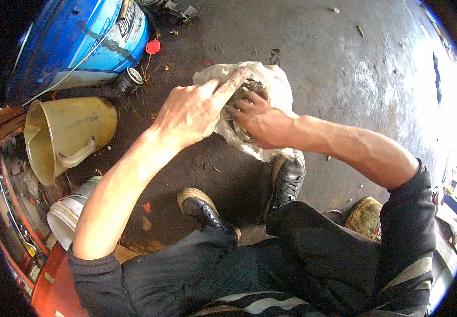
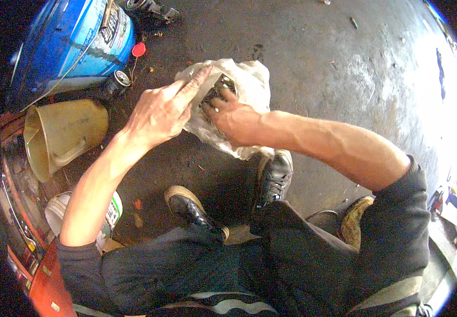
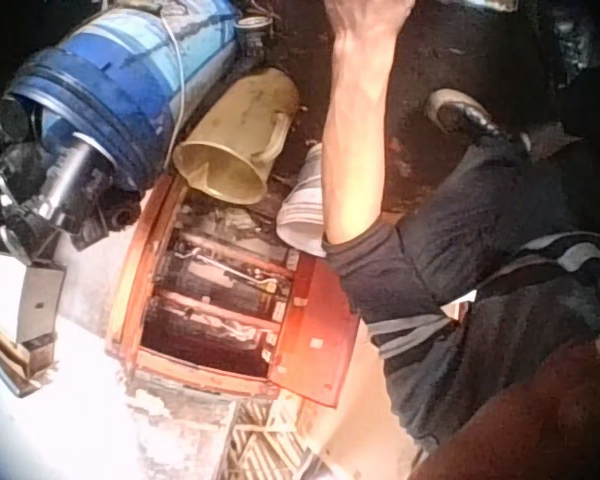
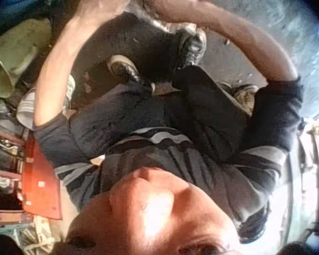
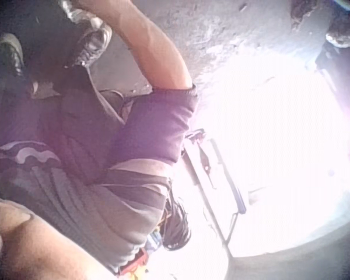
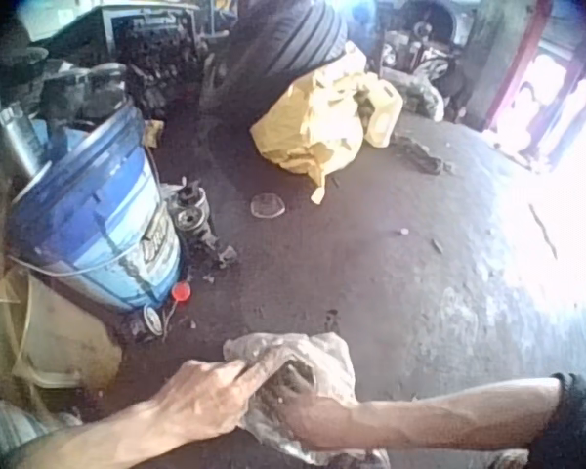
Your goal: The person retrieves small metal parts from a plastic bag and places them into a white bucket. They then walk to a tool cart, open a green socket set case, and select a socket to attach to a ratchet handle. The person continues to sort through boxes and tool drawers, handling various small parts and tools.
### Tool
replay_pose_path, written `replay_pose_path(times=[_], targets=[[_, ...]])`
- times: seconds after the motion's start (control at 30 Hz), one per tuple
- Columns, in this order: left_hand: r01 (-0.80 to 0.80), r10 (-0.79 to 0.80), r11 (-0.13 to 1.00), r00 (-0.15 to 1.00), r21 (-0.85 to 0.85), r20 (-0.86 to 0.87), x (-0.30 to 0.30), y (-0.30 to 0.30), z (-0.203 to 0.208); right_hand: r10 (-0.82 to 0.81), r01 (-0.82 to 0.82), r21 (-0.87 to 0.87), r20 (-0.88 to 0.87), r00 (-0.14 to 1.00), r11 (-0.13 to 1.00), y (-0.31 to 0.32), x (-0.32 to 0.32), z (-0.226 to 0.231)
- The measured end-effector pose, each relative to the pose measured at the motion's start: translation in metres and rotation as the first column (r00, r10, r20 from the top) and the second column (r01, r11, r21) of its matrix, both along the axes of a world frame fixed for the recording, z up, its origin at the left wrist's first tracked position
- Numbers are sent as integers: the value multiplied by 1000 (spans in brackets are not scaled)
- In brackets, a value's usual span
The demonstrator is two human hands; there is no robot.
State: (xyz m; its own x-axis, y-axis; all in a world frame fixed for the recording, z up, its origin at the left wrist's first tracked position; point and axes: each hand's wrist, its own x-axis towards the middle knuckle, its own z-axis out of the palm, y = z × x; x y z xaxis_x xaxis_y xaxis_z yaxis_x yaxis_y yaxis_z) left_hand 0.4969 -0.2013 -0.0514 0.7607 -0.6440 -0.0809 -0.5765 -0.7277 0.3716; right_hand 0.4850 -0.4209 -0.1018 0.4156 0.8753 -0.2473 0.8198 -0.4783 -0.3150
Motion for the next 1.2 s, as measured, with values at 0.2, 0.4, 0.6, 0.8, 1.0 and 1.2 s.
replay_pose_path(times=[0.2,0.4,0.6,0.8,1.0,1.2], targets=[[20,-20,999,1000,-47,11,-3,-8,-5,-133,131,-17,-124,983,991,6,-16,29],[95,-79,986,990,-137,119,-6,0,-2,-103,49,-252,-208,973,966,-3,3,38],[52,-39,991,994,-122,103,-9,0,-2,-135,23,-342,-307,942,940,3,10,40],[57,-43,992,992,-110,122,-5,-6,0,-386,204,-466,-339,858,861,11,39,10],[56,-48,997,989,-50,138,-4,-5,4,-453,351,-333,-306,837,875,-2,28,-2],[22,-18,997,998,-69,57,-3,-5,0,-148,134,-115,-125,981,984,-17,-11,7]])
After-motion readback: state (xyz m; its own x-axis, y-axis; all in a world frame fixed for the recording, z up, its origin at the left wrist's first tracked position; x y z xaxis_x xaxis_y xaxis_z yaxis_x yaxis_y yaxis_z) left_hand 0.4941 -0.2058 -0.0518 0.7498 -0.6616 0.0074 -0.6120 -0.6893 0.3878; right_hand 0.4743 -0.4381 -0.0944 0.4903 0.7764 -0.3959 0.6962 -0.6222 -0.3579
